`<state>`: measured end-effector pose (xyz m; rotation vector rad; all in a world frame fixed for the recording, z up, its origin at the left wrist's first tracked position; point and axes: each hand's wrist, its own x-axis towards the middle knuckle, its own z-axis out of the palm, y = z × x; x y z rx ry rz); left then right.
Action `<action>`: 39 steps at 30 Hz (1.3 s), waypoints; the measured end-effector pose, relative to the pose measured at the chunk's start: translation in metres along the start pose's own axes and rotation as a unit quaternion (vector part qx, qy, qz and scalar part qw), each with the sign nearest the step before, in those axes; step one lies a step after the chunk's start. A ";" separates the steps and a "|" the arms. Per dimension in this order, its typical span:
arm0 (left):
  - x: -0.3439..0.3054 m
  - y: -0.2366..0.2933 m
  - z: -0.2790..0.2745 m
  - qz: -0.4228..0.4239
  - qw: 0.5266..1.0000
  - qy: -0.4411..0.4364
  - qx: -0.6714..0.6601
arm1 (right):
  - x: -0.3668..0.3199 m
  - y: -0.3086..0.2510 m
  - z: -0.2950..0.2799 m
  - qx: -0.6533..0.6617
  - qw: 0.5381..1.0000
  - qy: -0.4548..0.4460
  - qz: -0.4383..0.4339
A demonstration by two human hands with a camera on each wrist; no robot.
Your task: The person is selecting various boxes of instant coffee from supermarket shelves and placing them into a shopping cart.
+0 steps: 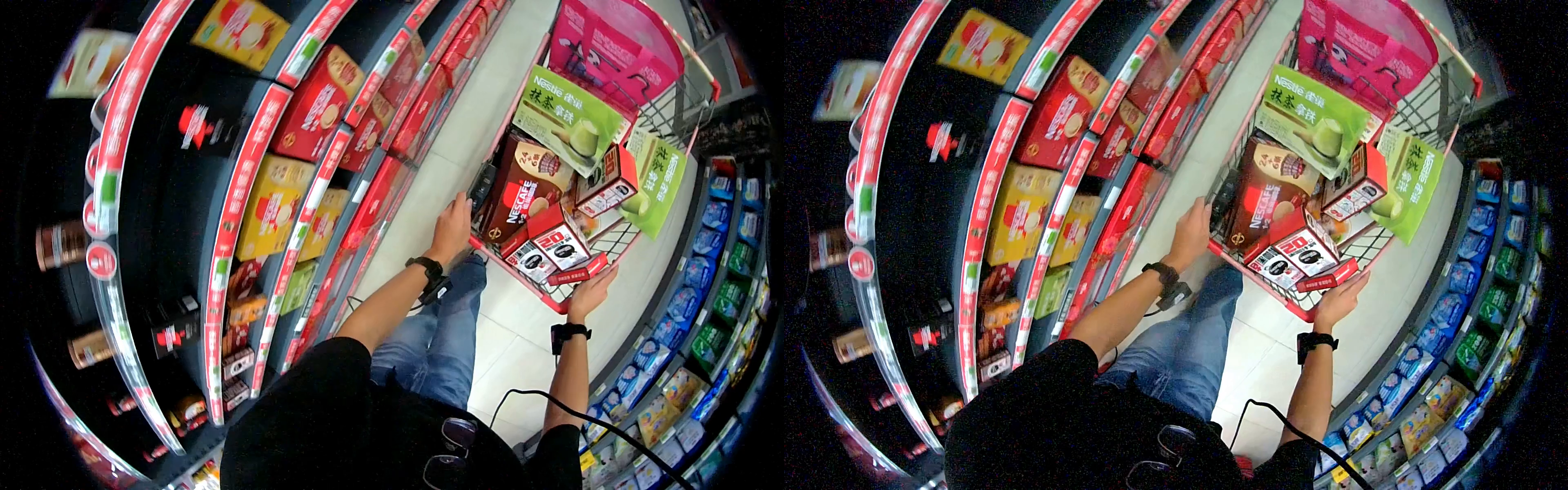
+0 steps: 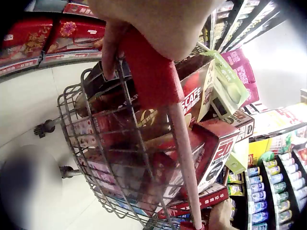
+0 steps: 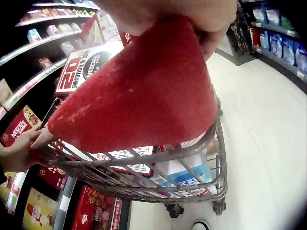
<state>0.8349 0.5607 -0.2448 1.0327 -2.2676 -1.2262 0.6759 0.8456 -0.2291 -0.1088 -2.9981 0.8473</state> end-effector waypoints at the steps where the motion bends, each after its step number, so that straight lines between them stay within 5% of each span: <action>1: 0.008 0.006 0.002 -0.014 1.000 -0.016 0.002 | 0.007 -0.007 0.000 0.003 1.000 0.006 0.000; 9: 0.071 0.010 0.043 -0.033 0.999 -0.030 -0.015 | 0.084 -0.023 0.024 0.008 0.999 -0.021 0.040; 15: 0.095 0.003 0.046 -0.091 0.987 -0.130 -0.005 | 0.117 -0.017 0.051 0.029 0.999 -0.022 0.036; 18: 0.107 -0.005 0.024 -0.060 0.976 -0.166 -0.129 | 0.120 -0.028 0.050 0.044 0.999 -0.011 0.023; 20: 0.107 -0.070 0.000 -0.029 0.986 -0.157 -0.052 | 0.123 -0.026 0.054 0.047 0.998 -0.005 0.028; 22: 0.121 -0.128 -0.040 -0.091 0.968 -0.128 0.194 | 0.122 -0.034 0.055 0.044 0.998 0.000 0.040; 24: 0.144 -0.114 -0.090 -0.122 0.939 -0.082 0.311 | 0.121 -0.026 0.057 0.033 0.998 -0.018 0.042; 26: 0.144 -0.177 -0.122 0.048 0.845 0.016 0.533 | 0.123 -0.036 0.062 0.063 0.997 -0.002 0.045; 28: 0.159 -0.202 -0.142 -0.092 0.863 -0.015 0.497 | 0.123 -0.039 0.072 0.078 0.996 0.009 0.037; 30: 0.168 -0.211 -0.154 -0.141 0.865 -0.021 0.481 | 0.130 -0.022 0.078 0.082 0.996 0.013 0.016; 31: 0.172 -0.213 -0.158 -0.175 0.862 -0.024 0.474 | 0.132 -0.016 0.077 -0.001 0.993 0.072 -0.092; 32: 0.173 -0.215 -0.161 -0.215 0.857 -0.025 0.467 | 0.125 -0.008 0.075 -0.001 0.991 0.102 -0.085; 33: 0.165 -0.252 -0.163 -0.147 0.841 0.022 0.520 | 0.109 -0.059 0.050 -0.003 0.988 0.131 -0.077; 34: 0.164 -0.261 -0.168 -0.184 0.849 0.022 0.494 | 0.093 -0.102 0.038 -0.004 0.985 0.159 -0.073; 36: 0.162 -0.274 -0.169 -0.258 0.862 0.015 0.435 | 0.039 -0.143 0.037 0.123 0.985 0.078 -0.092; 37: 0.159 -0.269 -0.166 -0.225 0.871 0.069 0.431 | 0.010 -0.155 0.060 0.197 0.972 0.020 -0.124; 38: 0.157 -0.278 -0.164 -0.215 0.878 0.085 0.419 | -0.020 -0.182 0.076 0.361 0.914 -0.130 -0.136; 39: 0.152 -0.299 -0.164 -0.208 0.884 0.102 0.407 | -0.033 -0.220 0.079 0.359 0.848 -0.366 -0.132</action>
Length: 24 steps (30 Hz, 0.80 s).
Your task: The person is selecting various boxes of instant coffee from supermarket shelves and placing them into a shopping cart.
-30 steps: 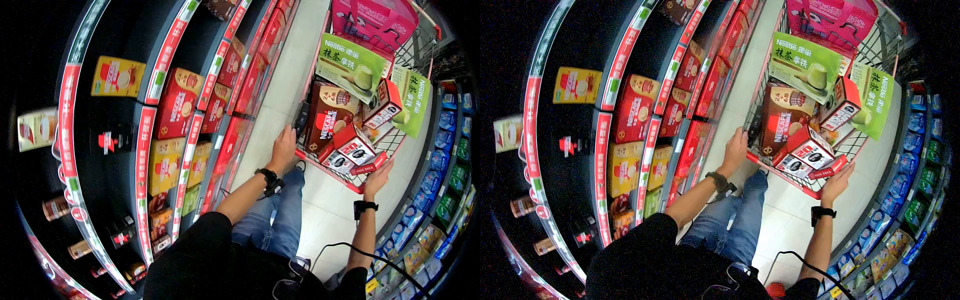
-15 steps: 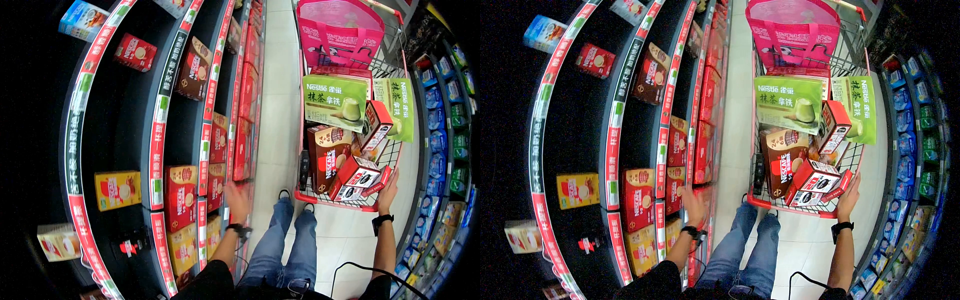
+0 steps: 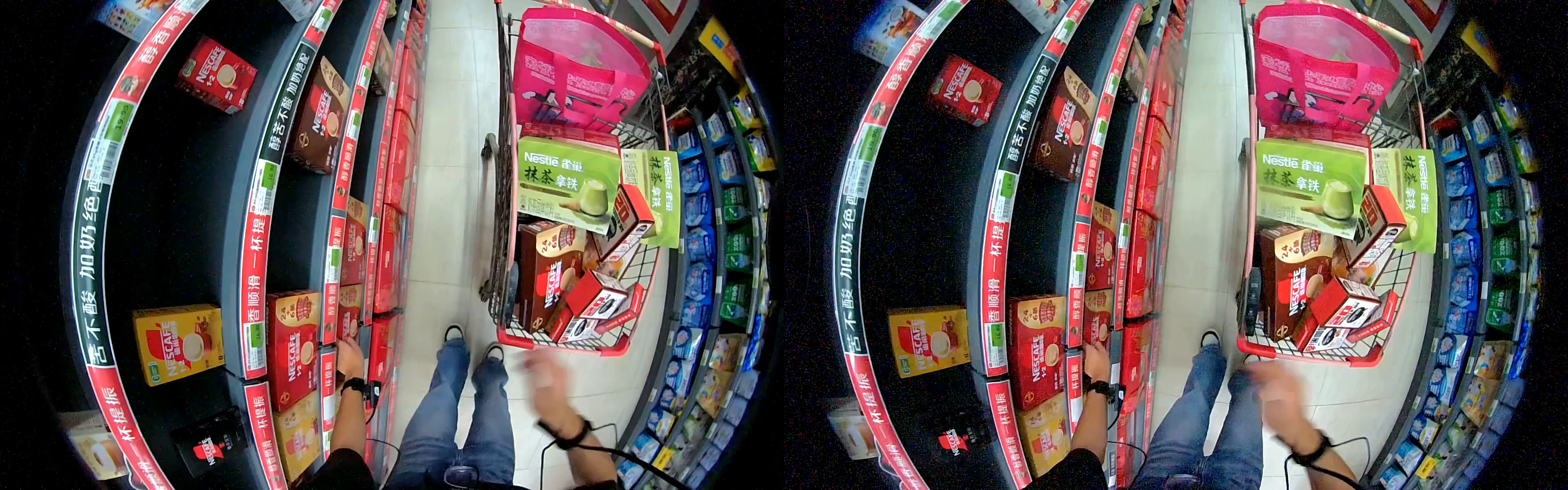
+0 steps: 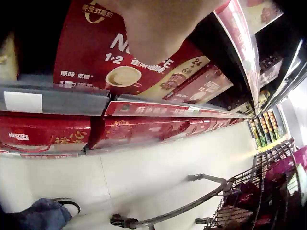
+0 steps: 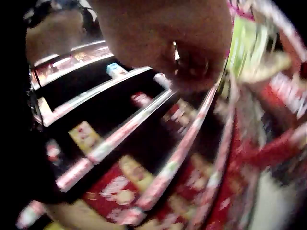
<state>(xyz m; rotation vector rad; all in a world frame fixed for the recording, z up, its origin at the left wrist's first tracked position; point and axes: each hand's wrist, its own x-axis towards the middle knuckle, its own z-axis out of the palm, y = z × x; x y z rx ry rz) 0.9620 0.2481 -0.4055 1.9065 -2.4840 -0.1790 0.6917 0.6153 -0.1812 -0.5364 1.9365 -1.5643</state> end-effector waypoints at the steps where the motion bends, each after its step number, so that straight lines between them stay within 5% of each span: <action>1: -0.001 -0.008 0.011 -0.003 1.000 0.015 -0.016 | 0.019 -0.008 0.037 -0.036 0.987 -0.148 0.054; 2: -0.004 -0.001 0.002 -0.029 0.999 -0.022 0.003 | 0.033 0.006 0.073 -0.018 0.978 -0.199 -0.062; 3: -0.007 0.009 -0.018 -0.061 0.994 -0.091 0.019 | 0.041 0.036 0.111 0.028 0.953 -0.303 -0.010; 5: -0.007 -0.011 -0.004 -0.042 0.998 -0.050 0.009 | 0.060 0.098 0.170 -0.027 0.904 -0.426 0.006; 8: -0.022 -0.011 -0.012 0.010 1.000 -0.010 0.013 | 0.080 0.187 0.247 -0.177 0.912 -0.365 -0.055; 12: -0.038 0.002 -0.019 0.007 0.999 0.008 0.046 | 0.115 0.161 0.285 -0.034 0.982 -0.183 0.004; 18: -0.061 0.011 -0.021 0.070 0.997 0.013 0.022 | 0.128 0.120 0.283 -0.182 0.958 -0.217 -0.043; 21: -0.073 0.014 -0.035 0.071 0.997 0.001 0.017 | 0.135 0.119 0.274 -0.309 0.924 -0.136 -0.182; 24: -0.102 0.013 -0.060 0.082 0.997 -0.004 0.009 | 0.129 0.126 0.262 -0.311 0.917 -0.143 -0.203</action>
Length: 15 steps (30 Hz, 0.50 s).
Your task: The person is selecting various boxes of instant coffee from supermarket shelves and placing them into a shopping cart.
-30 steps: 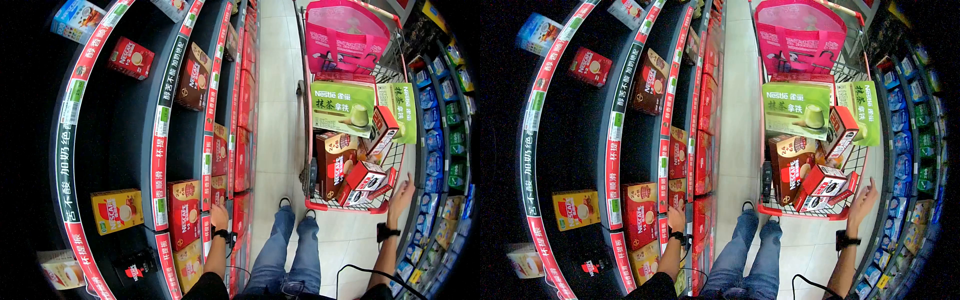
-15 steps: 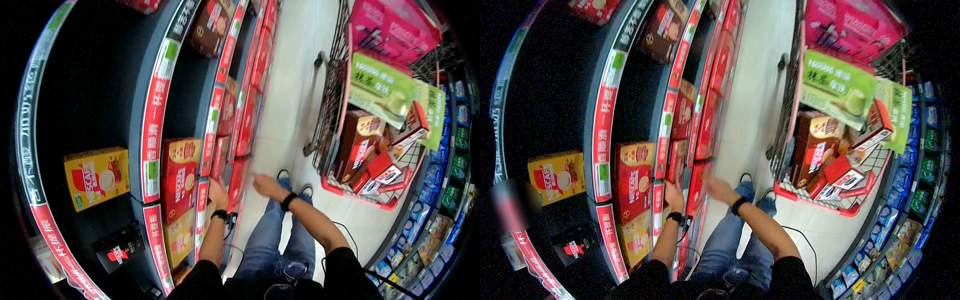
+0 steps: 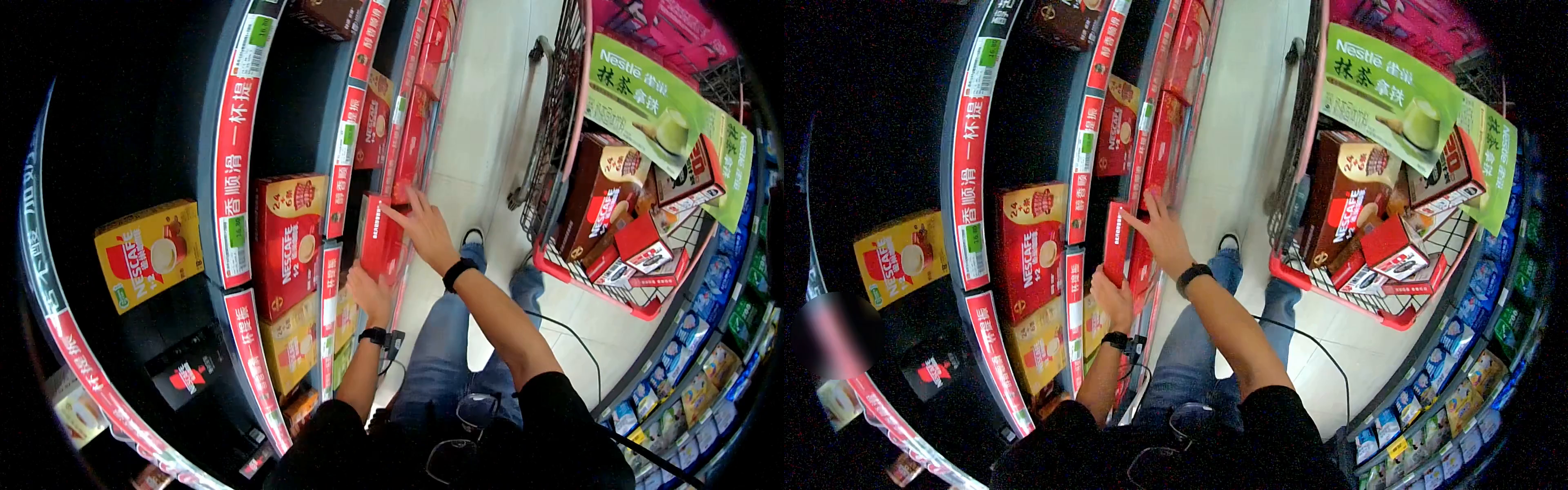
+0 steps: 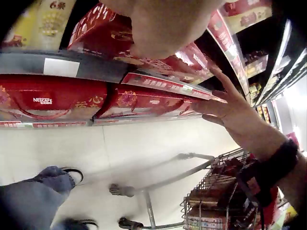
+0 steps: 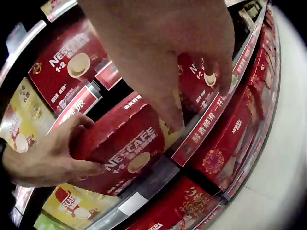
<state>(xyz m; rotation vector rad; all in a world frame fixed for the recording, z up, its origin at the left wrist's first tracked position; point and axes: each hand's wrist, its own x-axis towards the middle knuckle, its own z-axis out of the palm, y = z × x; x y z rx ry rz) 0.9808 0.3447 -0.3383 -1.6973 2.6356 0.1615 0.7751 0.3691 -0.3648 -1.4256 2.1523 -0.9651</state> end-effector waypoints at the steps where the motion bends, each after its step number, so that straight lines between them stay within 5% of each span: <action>1: -0.008 0.000 -0.007 0.005 1.000 0.003 -0.013 | -0.005 0.002 -0.002 0.016 1.000 0.002 -0.009; 8: -0.071 0.069 -0.088 0.146 0.984 -0.029 -0.099 | -0.067 0.022 -0.069 -0.014 0.997 -0.016 -0.068; 11: -0.084 0.103 -0.138 0.166 0.975 -0.097 -0.115 | -0.100 0.040 -0.145 0.076 0.984 -0.089 -0.137; 12: -0.088 0.118 -0.163 0.173 0.970 -0.125 -0.116 | -0.108 0.044 -0.168 0.161 0.969 -0.161 -0.095; 15: -0.092 0.160 -0.238 0.202 0.957 -0.160 -0.134 | -0.132 0.034 -0.268 0.305 0.937 -0.143 -0.092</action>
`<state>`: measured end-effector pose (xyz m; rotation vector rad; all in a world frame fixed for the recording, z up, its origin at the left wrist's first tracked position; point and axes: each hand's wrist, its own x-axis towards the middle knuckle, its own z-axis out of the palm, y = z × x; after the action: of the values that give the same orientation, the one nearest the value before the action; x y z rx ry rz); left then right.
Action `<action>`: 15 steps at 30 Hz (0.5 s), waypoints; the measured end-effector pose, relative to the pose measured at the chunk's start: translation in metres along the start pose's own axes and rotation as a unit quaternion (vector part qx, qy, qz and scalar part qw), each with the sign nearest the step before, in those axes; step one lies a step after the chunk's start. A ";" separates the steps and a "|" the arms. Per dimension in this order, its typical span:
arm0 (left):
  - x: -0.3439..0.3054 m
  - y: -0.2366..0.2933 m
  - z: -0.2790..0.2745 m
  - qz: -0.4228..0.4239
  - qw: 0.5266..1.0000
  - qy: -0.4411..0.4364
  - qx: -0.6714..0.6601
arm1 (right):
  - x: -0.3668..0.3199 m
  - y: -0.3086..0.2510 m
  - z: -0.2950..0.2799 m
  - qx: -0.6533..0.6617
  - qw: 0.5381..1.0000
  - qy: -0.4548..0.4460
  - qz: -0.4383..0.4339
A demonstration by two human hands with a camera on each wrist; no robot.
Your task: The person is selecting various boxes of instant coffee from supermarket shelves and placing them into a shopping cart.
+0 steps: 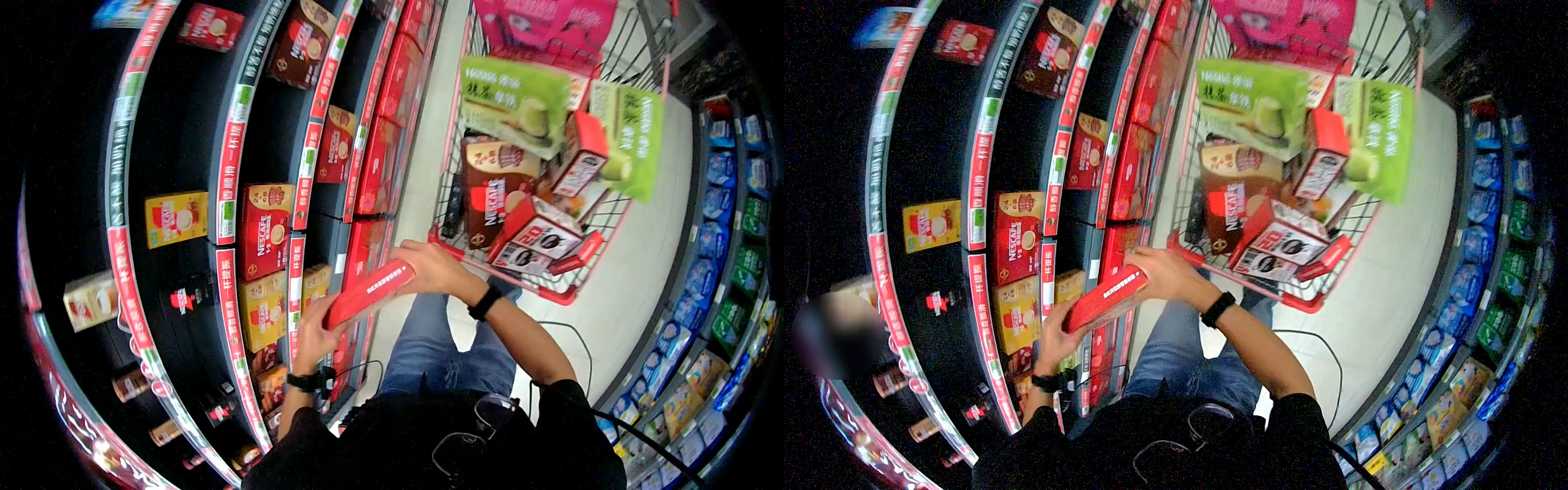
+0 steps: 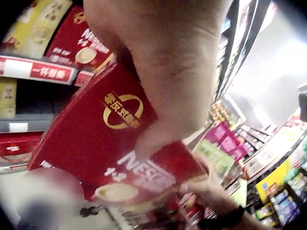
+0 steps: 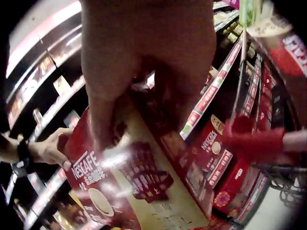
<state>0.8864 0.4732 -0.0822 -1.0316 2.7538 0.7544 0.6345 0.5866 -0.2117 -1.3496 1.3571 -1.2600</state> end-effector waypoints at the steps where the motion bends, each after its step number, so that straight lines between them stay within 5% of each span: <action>1: -0.003 0.016 -0.015 0.004 1.000 0.004 -0.011 | -0.011 -0.018 -0.015 -0.001 0.999 0.036 -0.021; 4: -0.008 0.045 -0.051 0.001 0.991 0.092 -0.099 | -0.042 -0.077 -0.067 0.040 0.991 0.129 -0.022; 6: -0.007 0.076 -0.065 -0.057 0.936 0.145 -0.314 | -0.063 -0.114 -0.095 0.136 0.979 0.149 0.038; 8: 0.003 0.130 -0.065 -0.003 0.863 0.133 -0.487 | -0.083 -0.154 -0.125 0.275 0.943 0.179 0.056; 10: 0.016 0.095 -0.016 -0.010 0.885 0.107 -0.454 | -0.101 -0.156 -0.144 0.227 0.941 0.246 0.048; 11: 0.021 0.140 -0.024 -0.015 0.898 0.128 -0.422 | -0.109 -0.169 -0.154 0.242 0.927 0.280 0.061; 12: 0.024 0.177 -0.032 -0.036 0.819 0.104 -0.564 | -0.116 -0.181 -0.164 0.256 0.911 0.314 0.072; 15: 0.037 0.210 -0.037 0.039 0.842 0.110 -0.526 | -0.144 -0.205 -0.185 0.279 0.893 0.339 0.102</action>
<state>0.7264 0.5691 0.0273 -1.1437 2.4409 2.4358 0.4991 0.7630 0.0055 -0.3550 1.3662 -1.8773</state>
